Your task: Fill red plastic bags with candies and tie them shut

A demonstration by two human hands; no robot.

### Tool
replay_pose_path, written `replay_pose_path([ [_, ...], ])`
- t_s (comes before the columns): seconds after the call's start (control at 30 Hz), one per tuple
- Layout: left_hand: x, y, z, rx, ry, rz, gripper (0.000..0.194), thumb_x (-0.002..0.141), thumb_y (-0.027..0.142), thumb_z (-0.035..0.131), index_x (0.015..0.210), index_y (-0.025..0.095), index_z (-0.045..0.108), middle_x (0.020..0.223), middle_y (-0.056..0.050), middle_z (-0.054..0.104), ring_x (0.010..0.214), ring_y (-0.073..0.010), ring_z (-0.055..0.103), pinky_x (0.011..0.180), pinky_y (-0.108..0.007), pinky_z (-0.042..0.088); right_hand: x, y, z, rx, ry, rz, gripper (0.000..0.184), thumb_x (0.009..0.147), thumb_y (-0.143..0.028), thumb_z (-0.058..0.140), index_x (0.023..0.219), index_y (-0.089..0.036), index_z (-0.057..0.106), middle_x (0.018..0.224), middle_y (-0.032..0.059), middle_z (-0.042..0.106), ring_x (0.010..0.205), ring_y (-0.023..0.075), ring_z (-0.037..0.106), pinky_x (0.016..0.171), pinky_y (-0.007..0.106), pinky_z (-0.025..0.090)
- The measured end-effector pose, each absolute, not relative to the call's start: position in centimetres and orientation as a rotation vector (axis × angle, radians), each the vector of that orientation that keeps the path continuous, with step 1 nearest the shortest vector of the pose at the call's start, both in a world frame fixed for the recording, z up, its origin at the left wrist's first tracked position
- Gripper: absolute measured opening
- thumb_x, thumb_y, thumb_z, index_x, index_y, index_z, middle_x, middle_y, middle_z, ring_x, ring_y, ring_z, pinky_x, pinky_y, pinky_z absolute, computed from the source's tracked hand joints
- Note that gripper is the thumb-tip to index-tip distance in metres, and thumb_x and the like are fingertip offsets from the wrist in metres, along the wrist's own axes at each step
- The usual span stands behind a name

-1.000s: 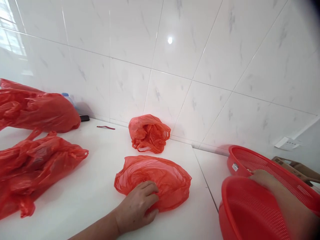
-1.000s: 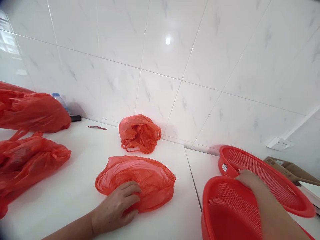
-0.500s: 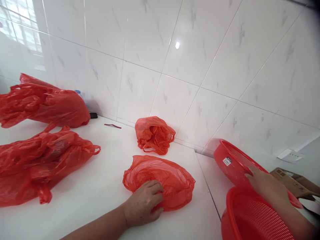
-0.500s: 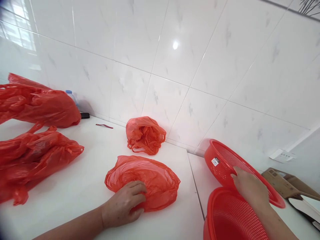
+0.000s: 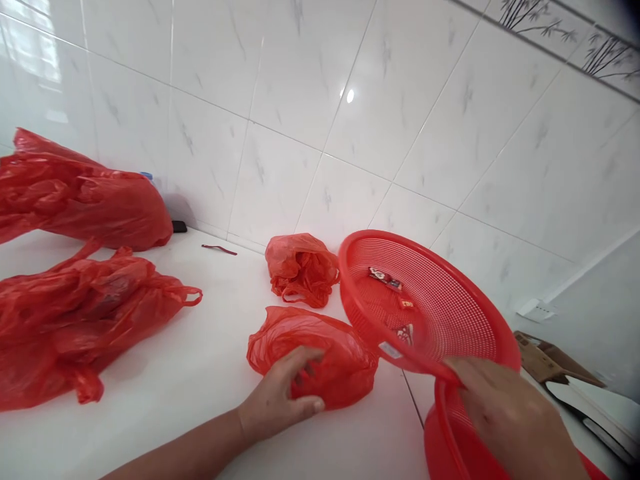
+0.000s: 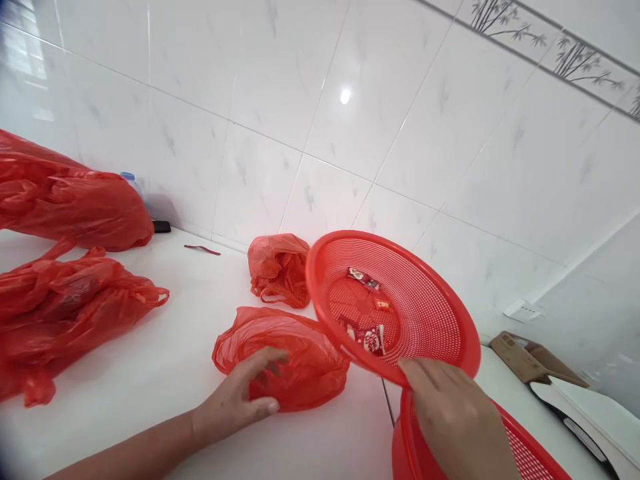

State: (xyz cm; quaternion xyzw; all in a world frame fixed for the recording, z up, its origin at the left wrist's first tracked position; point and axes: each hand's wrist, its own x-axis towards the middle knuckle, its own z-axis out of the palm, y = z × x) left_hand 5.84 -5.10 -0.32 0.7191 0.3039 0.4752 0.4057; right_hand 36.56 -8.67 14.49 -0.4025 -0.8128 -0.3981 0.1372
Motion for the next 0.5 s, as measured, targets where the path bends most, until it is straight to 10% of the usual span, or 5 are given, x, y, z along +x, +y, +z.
replay_pose_path([
  [0.17, 5.2, -6.6, 4.1, 1.066, 0.354, 1.112, 0.090, 0.069, 0.075, 0.047, 0.142, 0.036, 0.011, 0.144, -0.014, 0.031, 0.111, -0.0310, 0.052, 0.076, -0.043, 0.052, 34.3, -12.6, 14.1, -1.015, -2.497, -1.185, 0.036, 0.087, -0.006, 0.030, 0.098, -0.014, 0.064, 0.088, 0.0097, 0.066, 0.081, 0.0226, 0.057, 0.078, 0.040, 0.042],
  [0.5, 7.0, -7.3, 6.8, 0.774, 0.595, 0.984, 0.037, 0.076, 0.022, 0.060, 0.112, 0.019, 0.053, 0.103, -0.010, 0.067, 0.078, -0.0189, 0.066, 0.069, -0.033, 0.054, 33.6, -15.5, 12.5, -0.959, -2.428, -1.076, 0.044, 0.094, -0.022, 0.024, 0.089, -0.019, 0.067, 0.082, 0.0076, 0.069, 0.082, 0.0225, 0.058, 0.084, 0.041, 0.037],
])
